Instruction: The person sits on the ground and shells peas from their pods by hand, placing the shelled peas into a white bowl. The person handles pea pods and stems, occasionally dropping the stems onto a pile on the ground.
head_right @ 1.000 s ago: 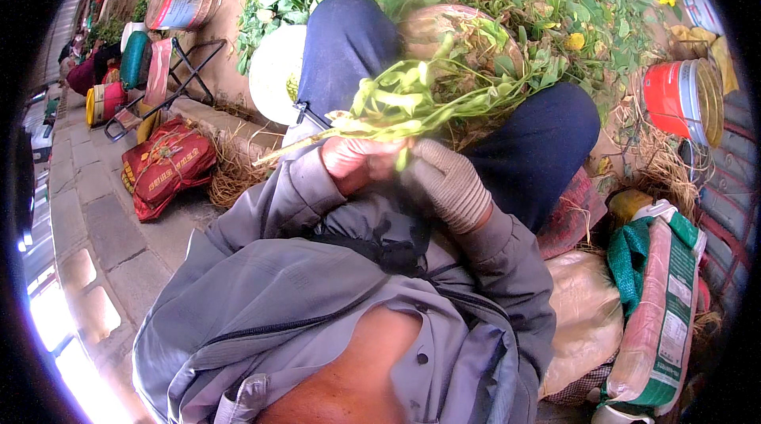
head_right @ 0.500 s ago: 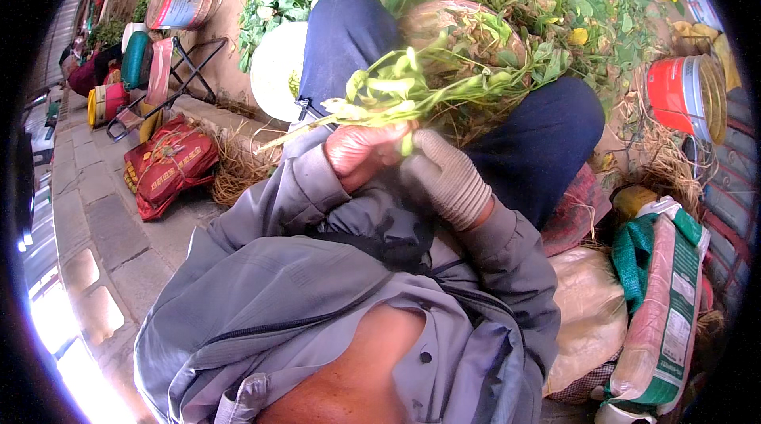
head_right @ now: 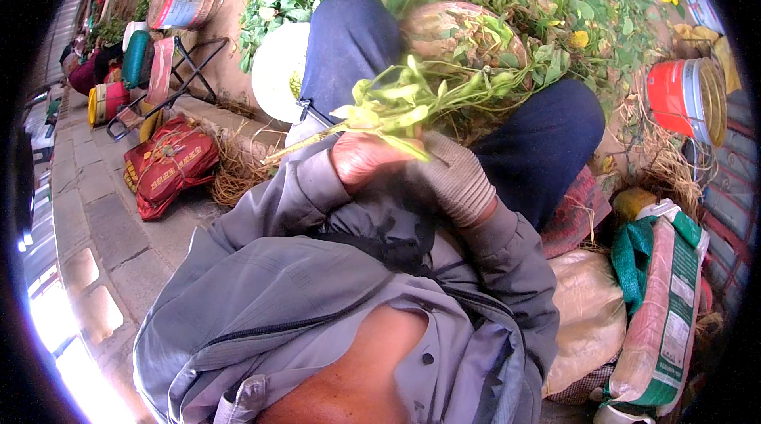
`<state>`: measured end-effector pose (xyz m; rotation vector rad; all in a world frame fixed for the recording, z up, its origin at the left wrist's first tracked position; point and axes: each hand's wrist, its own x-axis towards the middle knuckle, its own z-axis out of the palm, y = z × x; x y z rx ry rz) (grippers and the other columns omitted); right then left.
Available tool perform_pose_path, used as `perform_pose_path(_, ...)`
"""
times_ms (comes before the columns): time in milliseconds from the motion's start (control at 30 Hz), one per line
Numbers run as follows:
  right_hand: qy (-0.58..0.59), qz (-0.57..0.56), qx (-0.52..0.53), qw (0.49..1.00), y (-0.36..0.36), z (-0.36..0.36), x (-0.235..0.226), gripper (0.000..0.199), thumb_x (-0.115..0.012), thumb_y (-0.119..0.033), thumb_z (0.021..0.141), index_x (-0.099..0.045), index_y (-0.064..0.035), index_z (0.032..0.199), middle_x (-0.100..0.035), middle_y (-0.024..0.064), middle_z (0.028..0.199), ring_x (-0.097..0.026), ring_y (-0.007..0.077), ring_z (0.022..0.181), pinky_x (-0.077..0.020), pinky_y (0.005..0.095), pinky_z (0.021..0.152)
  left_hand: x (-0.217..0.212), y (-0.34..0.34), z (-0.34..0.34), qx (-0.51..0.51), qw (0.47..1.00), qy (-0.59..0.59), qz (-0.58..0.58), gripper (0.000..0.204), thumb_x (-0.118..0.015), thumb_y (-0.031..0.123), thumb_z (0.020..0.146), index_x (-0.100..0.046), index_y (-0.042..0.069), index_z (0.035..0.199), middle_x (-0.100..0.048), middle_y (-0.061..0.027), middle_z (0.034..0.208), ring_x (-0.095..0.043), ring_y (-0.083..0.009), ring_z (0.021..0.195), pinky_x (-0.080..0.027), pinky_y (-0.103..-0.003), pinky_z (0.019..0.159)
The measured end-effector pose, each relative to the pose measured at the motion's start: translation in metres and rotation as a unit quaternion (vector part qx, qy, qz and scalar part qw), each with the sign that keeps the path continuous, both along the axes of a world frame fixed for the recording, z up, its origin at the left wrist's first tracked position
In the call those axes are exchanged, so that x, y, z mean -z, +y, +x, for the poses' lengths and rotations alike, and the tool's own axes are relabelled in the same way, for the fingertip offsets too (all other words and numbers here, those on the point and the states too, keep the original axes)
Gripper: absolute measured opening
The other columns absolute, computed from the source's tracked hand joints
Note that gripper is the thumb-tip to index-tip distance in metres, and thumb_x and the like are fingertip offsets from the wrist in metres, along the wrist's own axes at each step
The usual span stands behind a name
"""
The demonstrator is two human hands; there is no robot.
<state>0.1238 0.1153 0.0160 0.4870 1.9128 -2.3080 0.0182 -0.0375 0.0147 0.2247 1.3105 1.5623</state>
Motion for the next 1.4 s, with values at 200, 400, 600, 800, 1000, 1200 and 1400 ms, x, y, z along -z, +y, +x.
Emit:
perform_pose_path(200, 0.207, 0.230, -0.061, 0.949, 0.015, -0.003, 0.019, 0.022, -0.054, -0.009, 0.091, -0.061, 0.0001, 0.109, -0.061, 0.0026, 0.078, -0.057, 0.0112, 0.068, -0.0478, 0.0257, 0.063, -0.004, 0.004, -0.001, -0.027, 0.999, -0.046, 0.011, 0.018, -0.069, 0.014, 0.086, -0.065, 0.002, 0.098, -0.062, -0.0037, 0.080, -0.053, -0.0115, 0.067, -0.044, -0.025, 0.058)
perform_pose_path(400, -0.058, 0.059, 0.010, 0.997, 0.004, 0.000, 0.009, 0.020, -0.056, -0.015, 0.092, -0.060, -0.0007, 0.105, -0.061, 0.0118, 0.075, -0.062, 0.0245, 0.066, -0.0501, 0.0323, 0.062, 0.004, 0.008, -0.002, -0.023, 0.998, -0.060, -0.025, 0.016, -0.061, 0.011, 0.088, -0.063, -0.001, 0.097, -0.059, -0.0057, 0.077, -0.055, -0.0125, 0.062, -0.044, -0.026, 0.052)
perform_pose_path(600, 0.027, 0.308, -0.064, 0.949, 0.008, -0.001, -0.010, 0.013, -0.059, -0.015, 0.090, -0.058, -0.0029, 0.094, -0.061, 0.0188, 0.083, -0.064, 0.0362, 0.075, -0.0506, 0.0385, 0.065, -0.007, 0.012, -0.002, -0.064, 0.989, -0.136, -0.009, 0.013, -0.058, 0.012, 0.089, -0.061, 0.001, 0.096, -0.055, -0.0042, 0.073, -0.049, -0.0089, 0.057, -0.038, -0.023, 0.044)
perform_pose_path(800, 0.026, 0.269, 0.038, 0.962, 0.029, -0.008, -0.032, 0.006, -0.057, -0.005, 0.090, -0.061, -0.0024, 0.093, -0.063, 0.0117, 0.082, -0.064, 0.0211, 0.067, -0.0500, 0.0303, 0.062, -0.007, 0.011, -0.001, -0.069, 0.976, -0.177, -0.104, 0.006, -0.056, 0.011, 0.090, -0.061, 0.008, 0.092, -0.045, 0.0023, 0.065, -0.036, -0.0063, 0.051, -0.027, -0.024, 0.044)
perform_pose_path(1000, 0.095, 0.331, 0.088, 0.935, 0.032, -0.018, -0.035, 0.020, -0.059, -0.004, 0.088, -0.062, -0.0039, 0.108, -0.067, 0.0161, 0.098, -0.068, 0.0264, 0.083, -0.0527, 0.0325, 0.074, 0.010, 0.005, 0.001, 0.028, 0.992, -0.055, -0.109, 0.015, -0.051, 0.012, 0.094, -0.062, 0.008, 0.104, -0.052, -0.0011, 0.071, -0.046, -0.0088, 0.061, -0.035, -0.026, 0.051)
perform_pose_path(1200, 0.131, 0.500, -0.045, 0.855, 0.024, -0.037, -0.039, 0.035, -0.060, -0.015, 0.087, -0.055, -0.0075, 0.121, -0.065, 0.0197, 0.105, -0.065, 0.0367, 0.088, -0.0533, 0.0414, 0.077, 0.067, 0.006, 0.011, -0.067, 0.929, -0.210, 0.297, 0.032, -0.038, 0.012, 0.100, -0.050, 0.004, 0.128, -0.057, -0.0116, 0.123, -0.054, -0.0226, 0.111, -0.042, -0.034, 0.098)
perform_pose_path(1400, 0.154, 0.495, -0.019, 0.855, 0.026, -0.037, -0.029, 0.021, -0.060, -0.014, 0.088, -0.062, -0.0053, 0.108, -0.067, 0.0179, 0.097, -0.066, 0.0358, 0.083, -0.0541, 0.0406, 0.073, 0.089, -0.006, 0.006, -0.029, 0.937, -0.167, 0.306, 0.035, -0.033, 0.013, 0.101, -0.045, -0.001, 0.131, -0.052, -0.0158, 0.132, -0.049, -0.0259, 0.120, -0.034, -0.035, 0.109)
